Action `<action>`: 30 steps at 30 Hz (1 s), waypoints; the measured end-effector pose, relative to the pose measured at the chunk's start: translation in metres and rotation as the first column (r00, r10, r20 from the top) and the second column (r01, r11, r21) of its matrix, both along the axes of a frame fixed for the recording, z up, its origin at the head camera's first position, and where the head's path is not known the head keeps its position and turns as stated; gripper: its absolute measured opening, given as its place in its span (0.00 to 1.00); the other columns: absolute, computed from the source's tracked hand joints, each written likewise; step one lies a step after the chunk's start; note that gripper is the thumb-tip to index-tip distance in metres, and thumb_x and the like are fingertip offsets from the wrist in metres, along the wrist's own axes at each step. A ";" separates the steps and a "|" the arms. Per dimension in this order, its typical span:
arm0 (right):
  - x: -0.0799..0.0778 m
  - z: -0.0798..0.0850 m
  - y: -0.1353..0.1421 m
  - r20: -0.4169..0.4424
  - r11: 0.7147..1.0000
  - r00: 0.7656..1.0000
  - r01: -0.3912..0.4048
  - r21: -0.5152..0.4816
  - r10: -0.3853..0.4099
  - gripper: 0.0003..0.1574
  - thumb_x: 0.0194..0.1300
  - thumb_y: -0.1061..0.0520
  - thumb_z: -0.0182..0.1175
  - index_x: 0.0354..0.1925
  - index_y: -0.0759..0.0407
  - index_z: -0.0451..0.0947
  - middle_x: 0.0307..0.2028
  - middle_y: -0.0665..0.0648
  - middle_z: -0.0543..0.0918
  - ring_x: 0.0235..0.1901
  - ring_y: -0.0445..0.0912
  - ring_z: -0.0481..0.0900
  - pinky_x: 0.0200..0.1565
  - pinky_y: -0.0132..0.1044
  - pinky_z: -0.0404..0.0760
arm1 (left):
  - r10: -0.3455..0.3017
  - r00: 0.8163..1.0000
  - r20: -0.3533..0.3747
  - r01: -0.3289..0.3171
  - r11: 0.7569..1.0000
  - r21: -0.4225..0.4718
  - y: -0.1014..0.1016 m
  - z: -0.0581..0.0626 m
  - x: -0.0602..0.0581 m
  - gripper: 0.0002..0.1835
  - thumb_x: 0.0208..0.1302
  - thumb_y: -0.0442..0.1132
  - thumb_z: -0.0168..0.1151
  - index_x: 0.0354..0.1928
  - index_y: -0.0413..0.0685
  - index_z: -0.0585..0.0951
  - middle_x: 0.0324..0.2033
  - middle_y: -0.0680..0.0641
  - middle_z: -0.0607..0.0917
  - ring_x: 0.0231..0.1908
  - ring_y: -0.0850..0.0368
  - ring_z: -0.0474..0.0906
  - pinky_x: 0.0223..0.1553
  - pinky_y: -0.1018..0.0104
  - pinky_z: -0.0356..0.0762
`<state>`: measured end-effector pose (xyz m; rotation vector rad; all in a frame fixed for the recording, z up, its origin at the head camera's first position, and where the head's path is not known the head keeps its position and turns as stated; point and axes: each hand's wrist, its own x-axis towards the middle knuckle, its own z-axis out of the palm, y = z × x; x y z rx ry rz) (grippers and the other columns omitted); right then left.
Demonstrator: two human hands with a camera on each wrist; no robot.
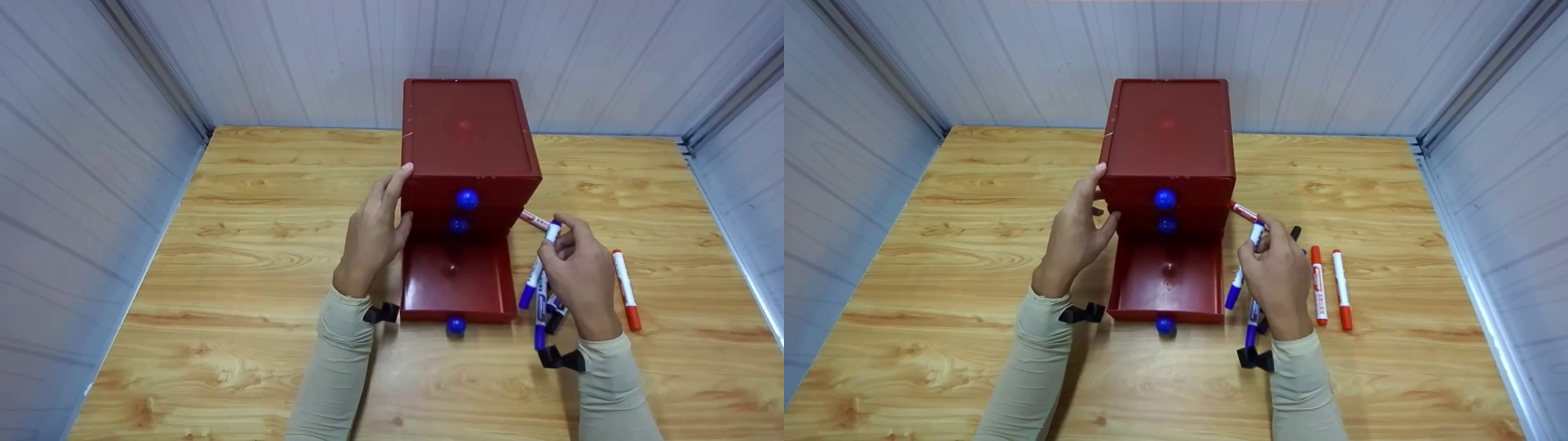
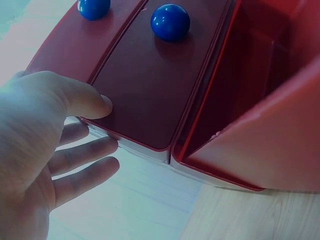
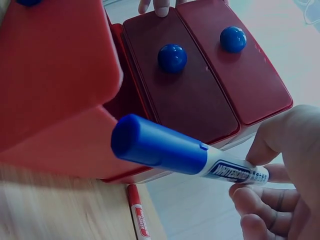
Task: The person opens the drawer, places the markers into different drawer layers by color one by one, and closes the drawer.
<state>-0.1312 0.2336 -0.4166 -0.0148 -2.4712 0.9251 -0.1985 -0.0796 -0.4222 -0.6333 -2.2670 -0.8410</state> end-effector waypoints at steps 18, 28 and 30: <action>0.005 0.006 -0.006 -0.144 0.978 0.990 -0.027 -0.205 -0.003 0.25 0.63 0.66 0.62 0.59 0.63 0.76 0.28 0.54 0.82 0.24 0.38 0.77 0.25 0.22 0.71 | -0.002 1.000 -0.008 0.002 1.000 0.003 -0.001 -0.003 -0.002 0.42 0.62 0.32 0.66 0.75 0.58 0.59 0.55 0.40 0.78 0.38 0.47 0.80 0.35 0.55 0.83; 0.007 0.005 -0.016 -0.154 0.961 0.988 -0.064 -0.269 0.023 0.24 0.62 0.67 0.65 0.56 0.66 0.74 0.29 0.57 0.85 0.25 0.37 0.78 0.27 0.23 0.72 | -0.013 1.000 -0.008 0.013 1.000 0.004 0.000 -0.003 -0.002 0.42 0.62 0.32 0.66 0.75 0.58 0.58 0.55 0.40 0.78 0.42 0.47 0.81 0.37 0.54 0.83; 0.008 0.007 -0.020 -0.145 0.957 0.989 -0.071 -0.282 0.031 0.24 0.61 0.69 0.64 0.56 0.69 0.73 0.29 0.59 0.85 0.25 0.37 0.78 0.27 0.23 0.72 | -0.016 1.000 -0.009 0.016 1.000 0.002 0.000 -0.003 -0.003 0.42 0.62 0.32 0.66 0.75 0.58 0.58 0.55 0.40 0.78 0.41 0.46 0.80 0.37 0.54 0.83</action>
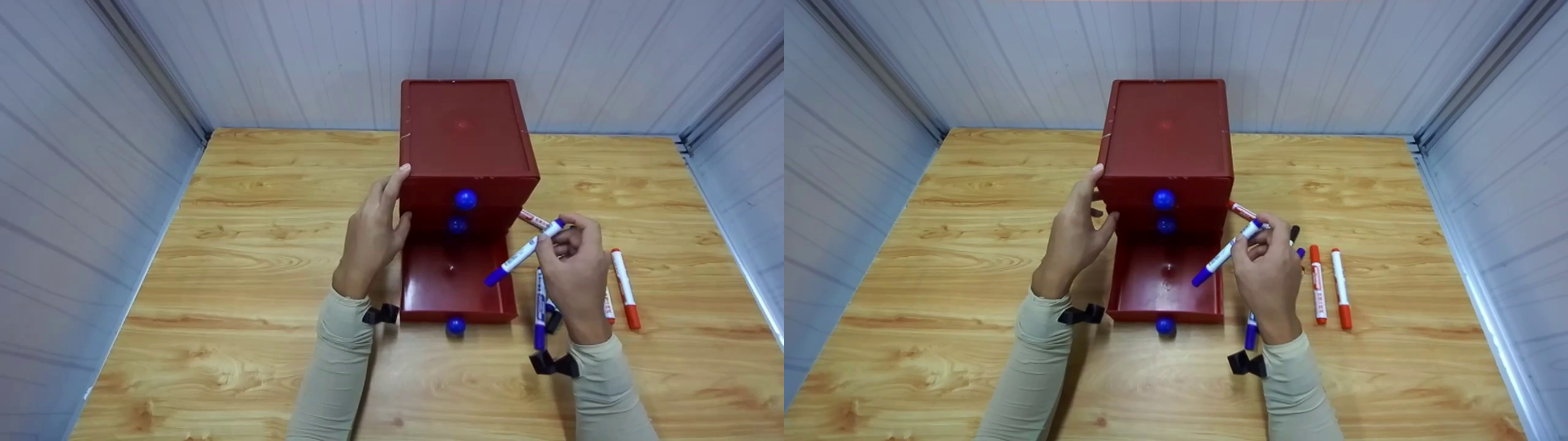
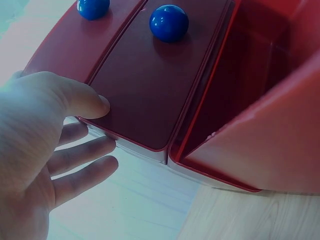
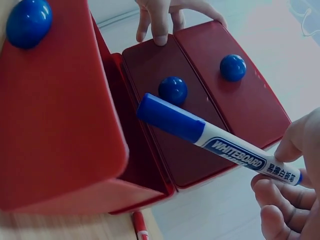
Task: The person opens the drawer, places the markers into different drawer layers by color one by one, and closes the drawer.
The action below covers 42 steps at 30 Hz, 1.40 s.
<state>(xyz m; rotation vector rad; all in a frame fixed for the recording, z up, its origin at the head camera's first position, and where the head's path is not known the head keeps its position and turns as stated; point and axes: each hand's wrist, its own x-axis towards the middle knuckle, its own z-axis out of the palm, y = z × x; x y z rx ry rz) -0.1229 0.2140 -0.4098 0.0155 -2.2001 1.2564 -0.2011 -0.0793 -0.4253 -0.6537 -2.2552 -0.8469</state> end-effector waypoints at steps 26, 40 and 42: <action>0.006 -0.017 -0.038 0.260 0.965 0.929 -0.255 -0.069 0.264 0.16 0.64 0.66 0.64 0.48 0.64 0.71 0.27 0.54 0.86 0.26 0.45 0.80 0.27 0.28 0.74 | -0.007 1.000 0.000 0.007 1.000 0.015 -0.001 0.001 0.002 0.42 0.61 0.32 0.66 0.75 0.57 0.59 0.54 0.40 0.79 0.40 0.47 0.81 0.37 0.54 0.82; 0.009 -0.024 -0.047 0.298 0.950 0.914 -0.307 0.065 0.275 0.13 0.63 0.59 0.68 0.39 0.56 0.71 0.22 0.44 0.80 0.23 0.42 0.76 0.26 0.33 0.71 | -0.015 1.000 -0.002 0.015 1.000 0.019 -0.001 0.002 0.002 0.42 0.61 0.33 0.67 0.76 0.57 0.59 0.55 0.40 0.79 0.43 0.47 0.81 0.38 0.53 0.83; 0.009 -0.025 -0.047 0.301 0.945 0.910 -0.319 0.075 0.284 0.13 0.63 0.59 0.68 0.39 0.56 0.71 0.23 0.44 0.82 0.24 0.42 0.77 0.27 0.33 0.72 | -0.016 1.000 0.004 0.016 1.000 0.019 -0.001 0.002 0.002 0.42 0.62 0.33 0.66 0.76 0.57 0.59 0.55 0.40 0.78 0.44 0.47 0.81 0.39 0.53 0.83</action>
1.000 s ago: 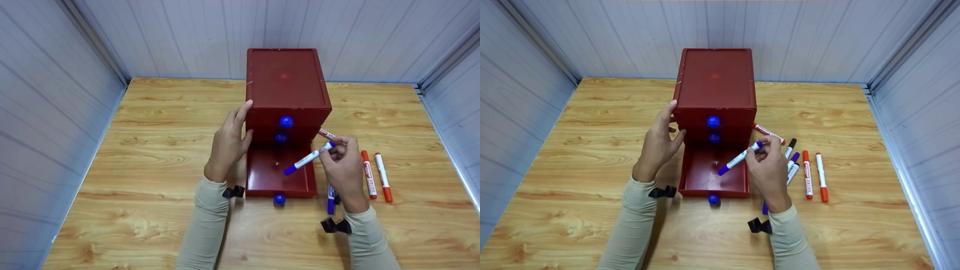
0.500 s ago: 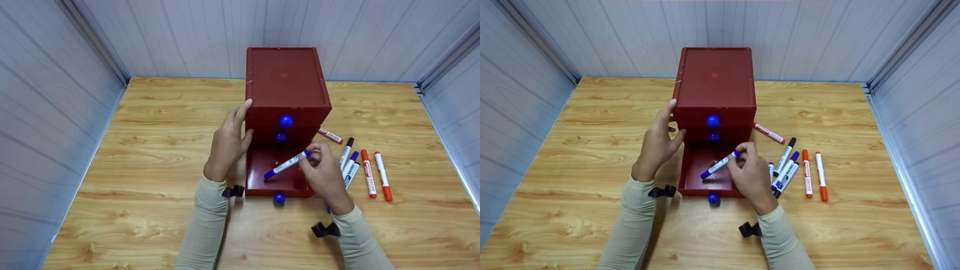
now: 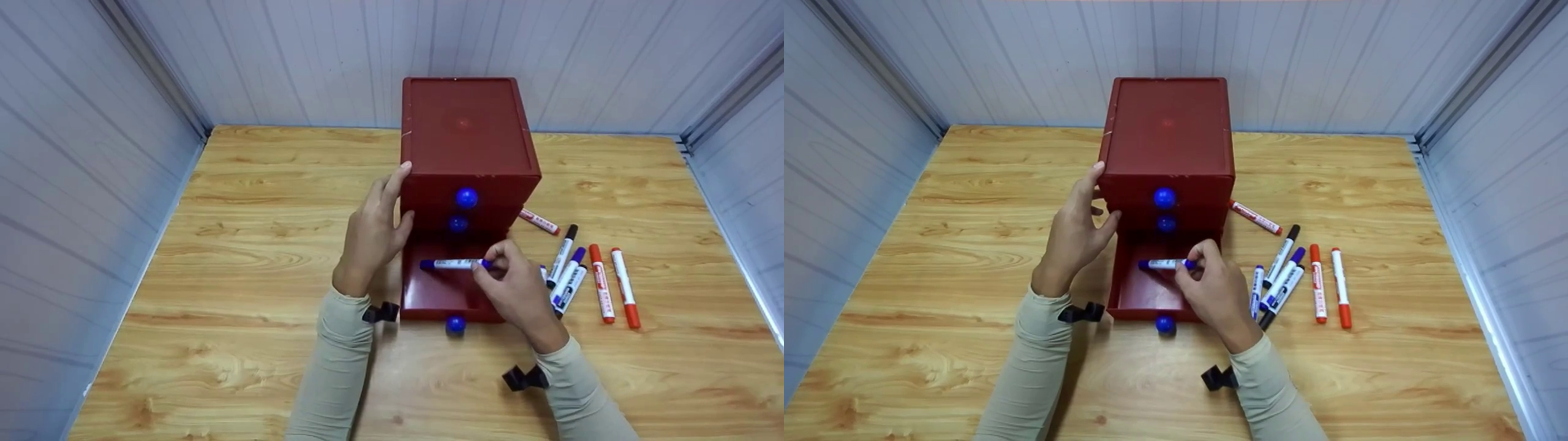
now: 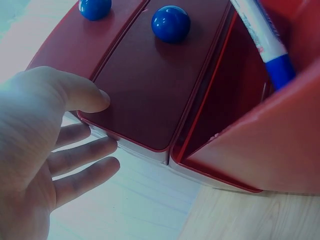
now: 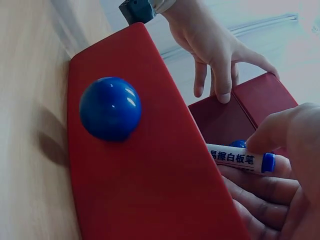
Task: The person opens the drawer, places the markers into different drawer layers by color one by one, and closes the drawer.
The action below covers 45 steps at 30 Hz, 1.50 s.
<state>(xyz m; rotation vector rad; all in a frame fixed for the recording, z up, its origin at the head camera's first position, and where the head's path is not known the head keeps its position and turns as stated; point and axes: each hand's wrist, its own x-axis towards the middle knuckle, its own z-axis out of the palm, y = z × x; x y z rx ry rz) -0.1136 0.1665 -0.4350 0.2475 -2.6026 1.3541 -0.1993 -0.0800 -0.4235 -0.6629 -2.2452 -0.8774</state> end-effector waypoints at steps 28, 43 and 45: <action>0.000 -0.012 -0.010 0.103 0.933 0.989 -0.134 0.334 0.105 0.07 0.61 0.51 0.70 0.36 0.47 0.81 0.28 0.43 0.84 0.25 0.40 0.76 0.28 0.39 0.75 | -0.001 0.999 0.033 0.001 1.000 0.009 0.000 0.000 0.000 0.40 0.65 0.36 0.64 0.76 0.60 0.59 0.57 0.40 0.78 0.48 0.49 0.81 0.45 0.55 0.82; 0.002 -0.013 -0.012 0.123 0.903 0.977 -0.210 0.374 0.176 0.09 0.61 0.47 0.71 0.38 0.45 0.83 0.31 0.42 0.87 0.25 0.39 0.76 0.28 0.39 0.74 | -0.007 1.000 0.017 0.007 1.000 0.018 0.000 -0.002 0.000 0.39 0.66 0.36 0.63 0.76 0.58 0.60 0.54 0.41 0.79 0.48 0.52 0.80 0.44 0.56 0.82; 0.002 -0.012 -0.011 0.129 0.899 0.975 -0.219 0.378 0.183 0.09 0.61 0.47 0.71 0.39 0.45 0.83 0.32 0.42 0.87 0.25 0.39 0.76 0.29 0.39 0.75 | -0.009 1.000 0.020 0.008 1.000 0.020 0.000 -0.001 0.000 0.38 0.66 0.36 0.63 0.76 0.58 0.60 0.55 0.41 0.78 0.48 0.52 0.80 0.45 0.57 0.81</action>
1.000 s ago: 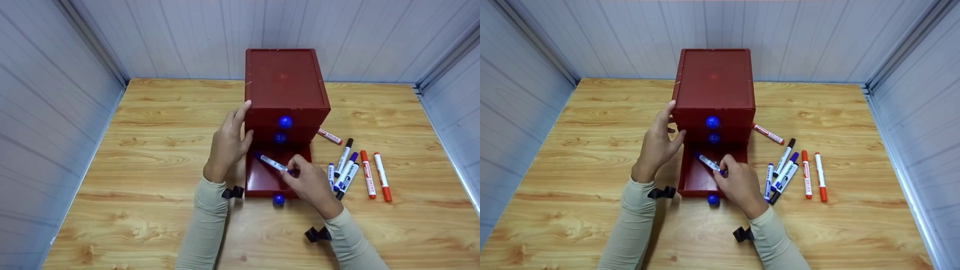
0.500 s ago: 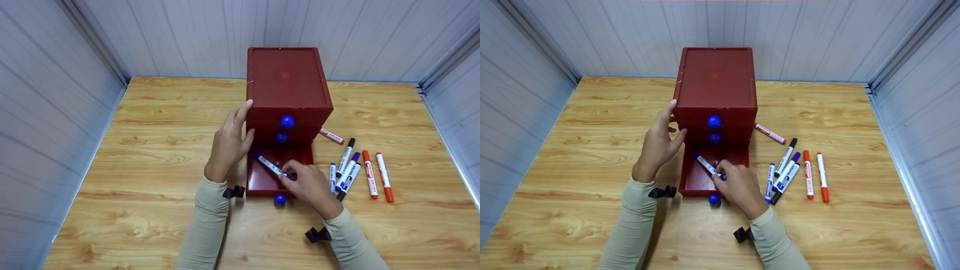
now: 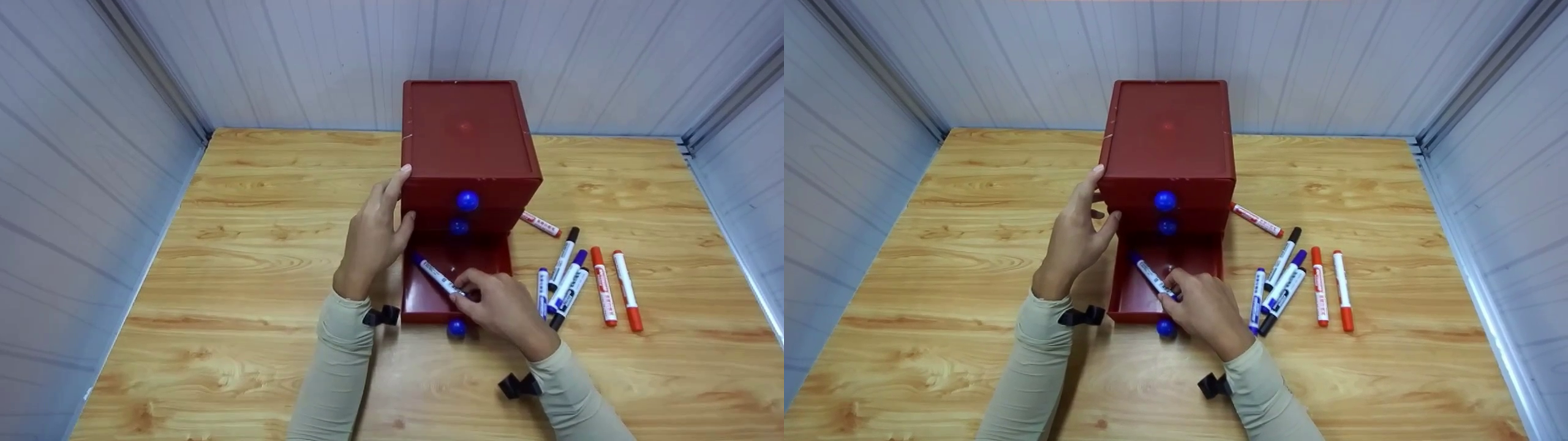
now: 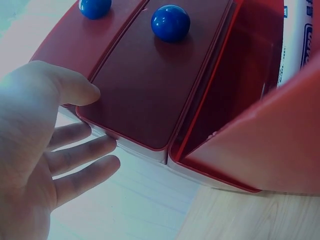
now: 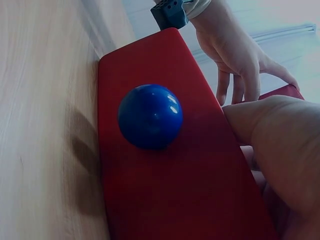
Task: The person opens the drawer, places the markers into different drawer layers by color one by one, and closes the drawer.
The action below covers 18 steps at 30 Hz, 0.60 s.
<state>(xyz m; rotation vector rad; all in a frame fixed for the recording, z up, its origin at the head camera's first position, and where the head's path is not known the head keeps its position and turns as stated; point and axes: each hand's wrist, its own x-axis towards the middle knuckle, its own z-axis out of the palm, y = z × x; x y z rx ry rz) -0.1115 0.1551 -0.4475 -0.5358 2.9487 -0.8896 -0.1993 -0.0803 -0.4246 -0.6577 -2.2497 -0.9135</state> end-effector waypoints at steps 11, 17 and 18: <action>0.001 0.000 0.000 -0.028 1.000 1.000 -0.013 -0.027 0.013 0.06 0.63 0.49 0.70 0.38 0.46 0.84 0.31 0.42 0.87 0.30 0.37 0.82 0.33 0.40 0.80 | -0.004 1.000 0.027 0.004 1.000 0.001 0.001 0.001 0.001 0.37 0.68 0.38 0.61 0.76 0.59 0.59 0.56 0.41 0.78 0.50 0.52 0.81 0.49 0.57 0.81; 0.000 0.003 0.002 -0.062 0.999 0.998 -0.026 -0.029 0.024 0.05 0.65 0.50 0.68 0.39 0.47 0.84 0.29 0.42 0.85 0.29 0.40 0.81 0.33 0.39 0.79 | -0.005 1.000 0.015 0.005 1.000 0.006 0.001 0.001 0.001 0.38 0.68 0.37 0.62 0.76 0.58 0.59 0.55 0.40 0.78 0.51 0.52 0.81 0.49 0.57 0.81; 0.000 0.004 0.003 -0.079 0.999 0.997 -0.028 -0.028 0.026 0.05 0.65 0.50 0.68 0.39 0.47 0.84 0.29 0.42 0.84 0.28 0.40 0.81 0.32 0.39 0.79 | -0.005 1.000 0.015 0.005 1.000 0.006 0.001 0.001 0.001 0.38 0.68 0.37 0.62 0.76 0.58 0.59 0.55 0.40 0.78 0.51 0.52 0.81 0.50 0.57 0.81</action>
